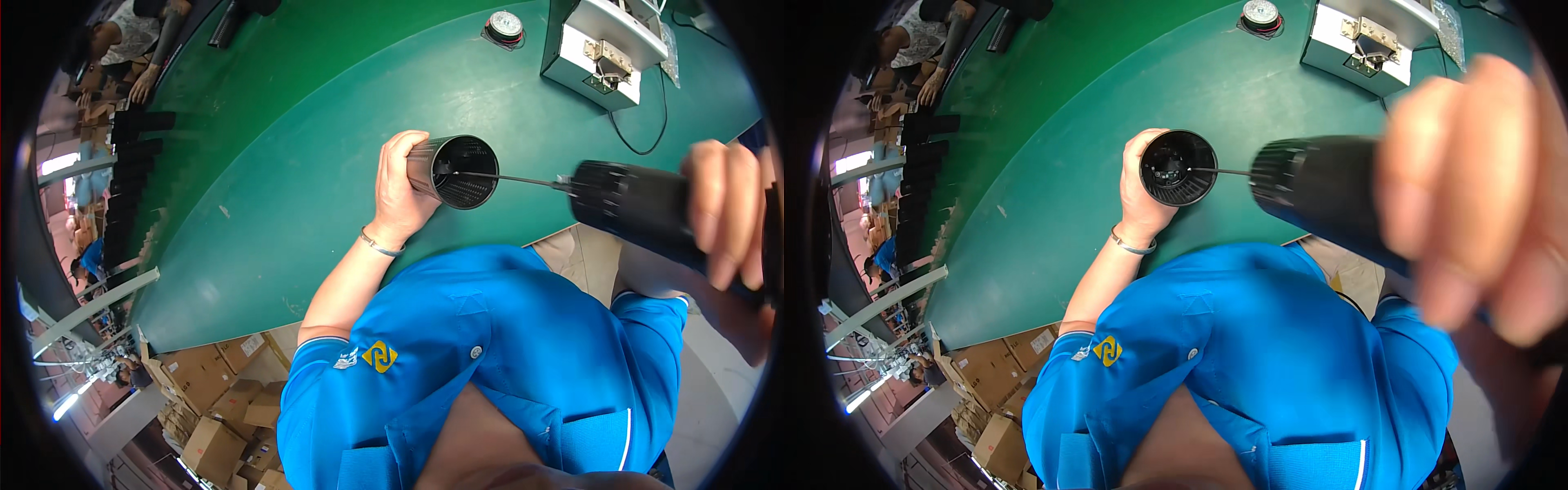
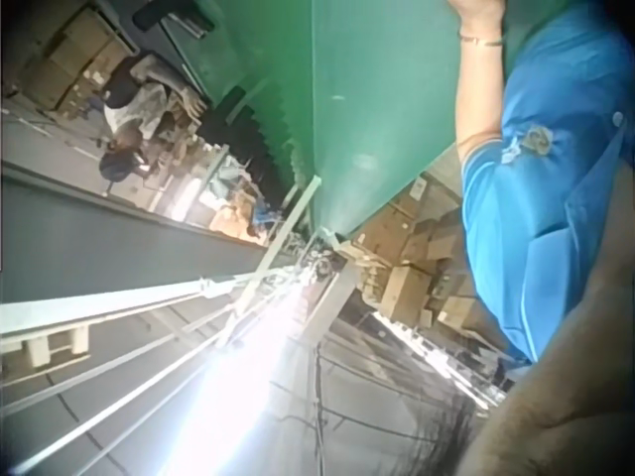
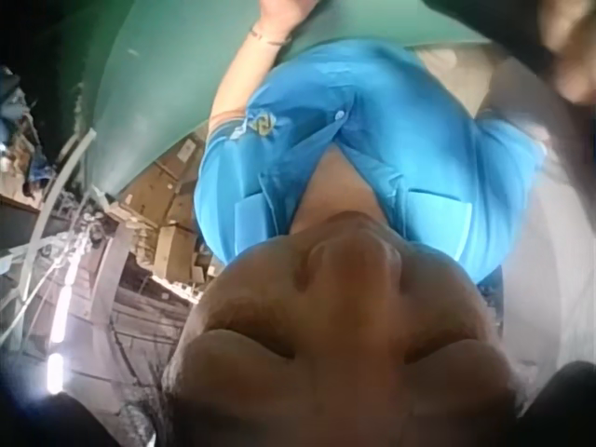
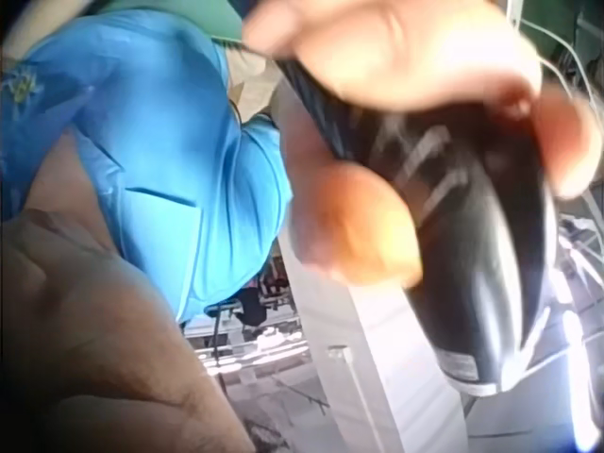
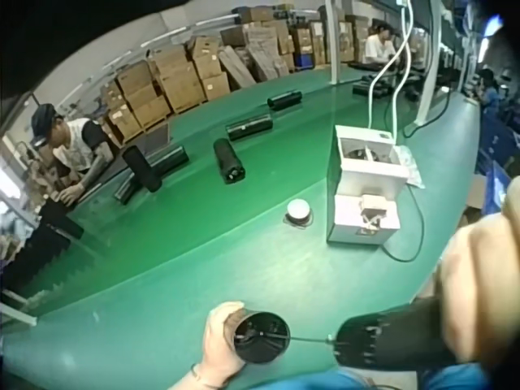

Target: Using an electric screwdriver to assemble cylindrical parts at a factory workstation.

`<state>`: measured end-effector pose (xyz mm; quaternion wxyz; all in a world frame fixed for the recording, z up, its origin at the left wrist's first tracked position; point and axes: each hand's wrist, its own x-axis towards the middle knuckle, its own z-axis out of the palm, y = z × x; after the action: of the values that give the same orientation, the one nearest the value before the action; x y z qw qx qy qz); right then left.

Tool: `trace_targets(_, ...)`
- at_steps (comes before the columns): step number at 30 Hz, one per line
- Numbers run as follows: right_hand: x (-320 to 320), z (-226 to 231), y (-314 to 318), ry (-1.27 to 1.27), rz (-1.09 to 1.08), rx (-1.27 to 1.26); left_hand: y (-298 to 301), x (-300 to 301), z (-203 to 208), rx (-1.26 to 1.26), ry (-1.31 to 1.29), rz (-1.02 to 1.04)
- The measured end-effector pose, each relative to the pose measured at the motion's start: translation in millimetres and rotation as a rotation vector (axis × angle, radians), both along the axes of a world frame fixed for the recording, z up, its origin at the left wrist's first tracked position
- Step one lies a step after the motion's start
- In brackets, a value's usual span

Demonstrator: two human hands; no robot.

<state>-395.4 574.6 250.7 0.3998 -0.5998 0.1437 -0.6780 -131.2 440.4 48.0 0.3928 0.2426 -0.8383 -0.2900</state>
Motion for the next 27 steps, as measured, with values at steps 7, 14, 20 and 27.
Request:
trace_targets(7,27.2,-27.8,-20.2,0.058,-0.096,0.017,0.4,2.4,-3.9,0.011,-0.004,0.03)
trace_targets(14,36.5,-31.7,-24.2,0.088,-0.154,0.031,-1.2,-0.1,-2.7,0.008,0.0,0.012)
trace_targets(20,41.9,-32.1,-28.7,0.104,-0.159,0.037,-1.0,0.2,-1.1,0.01,-0.006,0.018)
trace_targets(27,49.1,-31.1,-37.1,0.117,-0.147,0.059,-0.8,0.0,-2.5,0.007,0.009,0.023)
